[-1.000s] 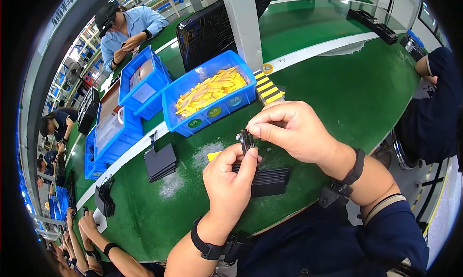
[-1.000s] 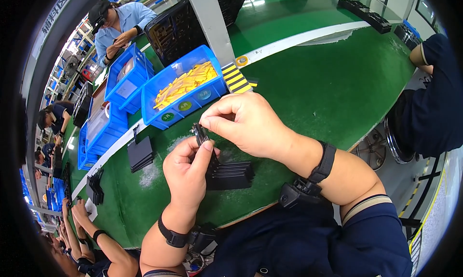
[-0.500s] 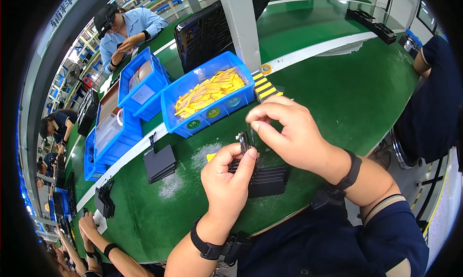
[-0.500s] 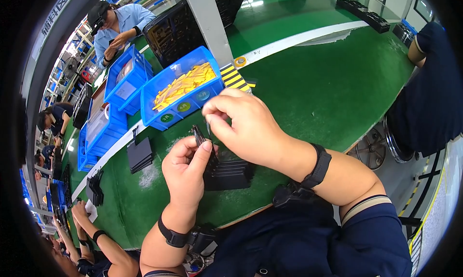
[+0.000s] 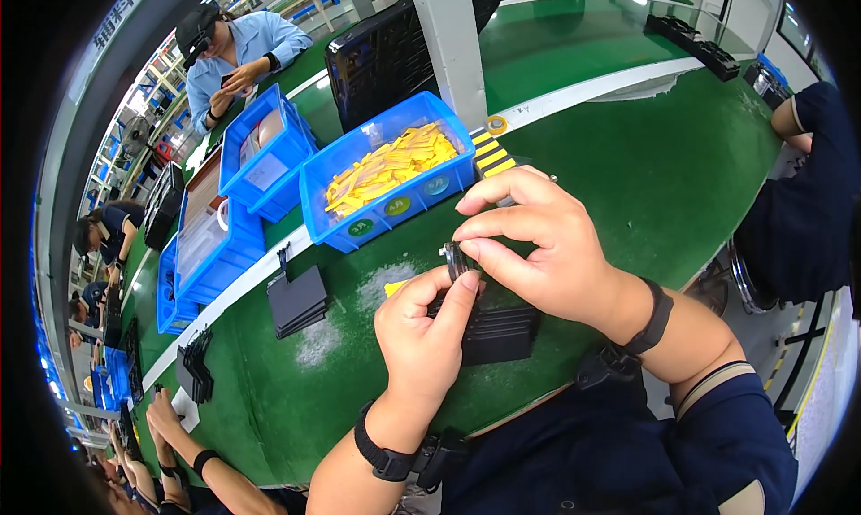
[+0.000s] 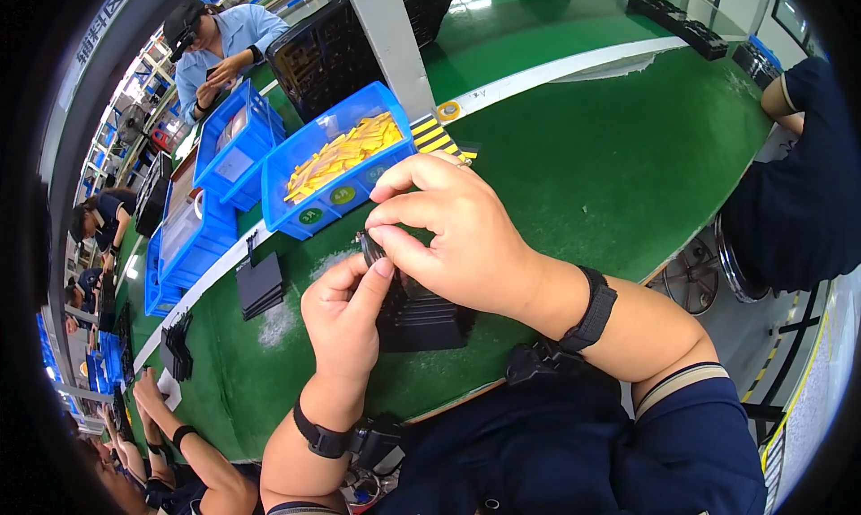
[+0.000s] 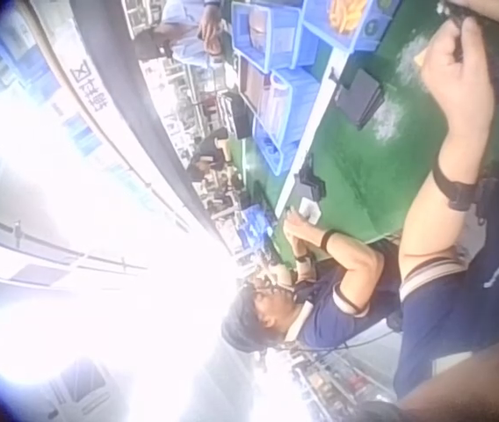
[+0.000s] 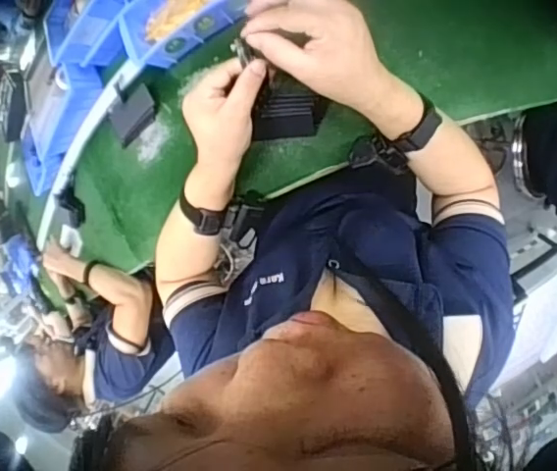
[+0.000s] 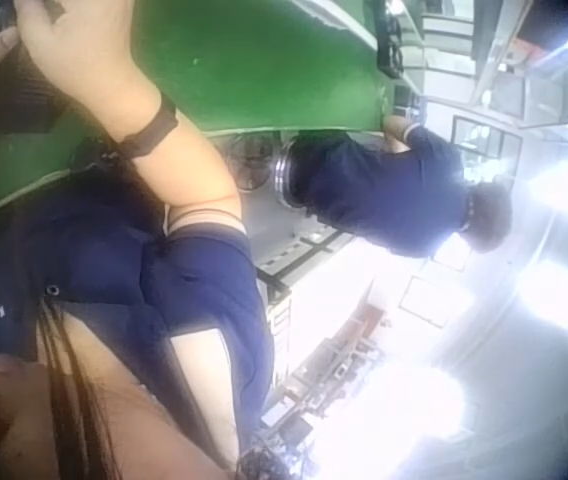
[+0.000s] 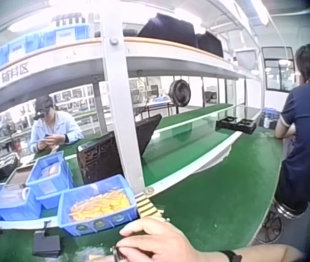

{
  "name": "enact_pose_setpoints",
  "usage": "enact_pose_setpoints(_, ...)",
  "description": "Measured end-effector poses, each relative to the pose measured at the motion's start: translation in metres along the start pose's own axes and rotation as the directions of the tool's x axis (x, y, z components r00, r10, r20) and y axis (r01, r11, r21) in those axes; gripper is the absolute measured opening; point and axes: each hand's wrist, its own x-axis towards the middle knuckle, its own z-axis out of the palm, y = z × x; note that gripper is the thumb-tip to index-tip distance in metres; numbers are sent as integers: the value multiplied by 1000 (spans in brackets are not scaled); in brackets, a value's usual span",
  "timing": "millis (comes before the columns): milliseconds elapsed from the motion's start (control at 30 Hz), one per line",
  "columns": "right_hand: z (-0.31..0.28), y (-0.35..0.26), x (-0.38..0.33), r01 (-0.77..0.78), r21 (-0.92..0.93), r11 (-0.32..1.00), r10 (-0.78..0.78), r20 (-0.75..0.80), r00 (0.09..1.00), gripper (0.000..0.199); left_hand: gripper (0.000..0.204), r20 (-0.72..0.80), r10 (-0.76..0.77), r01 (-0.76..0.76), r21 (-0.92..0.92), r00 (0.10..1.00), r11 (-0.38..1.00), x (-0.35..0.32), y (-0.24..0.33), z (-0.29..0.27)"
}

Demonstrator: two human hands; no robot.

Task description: Assemble small plastic and adhesive components on a workbench in an electronics or manufacturing environment.

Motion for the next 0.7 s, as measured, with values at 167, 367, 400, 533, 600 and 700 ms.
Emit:
enact_pose_setpoints(167,-3,3,-1,-98,85,992,88,108,990,8,13,40,-56,55,28,998,998,0,6,0)
enact_pose_setpoints(367,-1,4,-1,-111,121,986,96,126,987,4,13,43,-57,57,15,997,998,0,6,1)
enact_pose_setpoints(400,0,4,-2,-111,120,987,96,125,987,4,13,43,-57,56,15,997,998,0,6,1)
enact_pose_setpoints(533,3,3,-2,-137,147,980,117,132,984,4,10,27,-26,26,25,999,999,0,0,1)
enact_pose_setpoints(600,4,5,-4,-140,148,979,120,135,984,5,8,7,7,-7,21,1000,1000,0,-1,3)
enact_pose_setpoints(700,5,8,-6,-164,90,982,156,88,984,6,8,-96,-6,-6,-132,995,991,-1,-1,8)
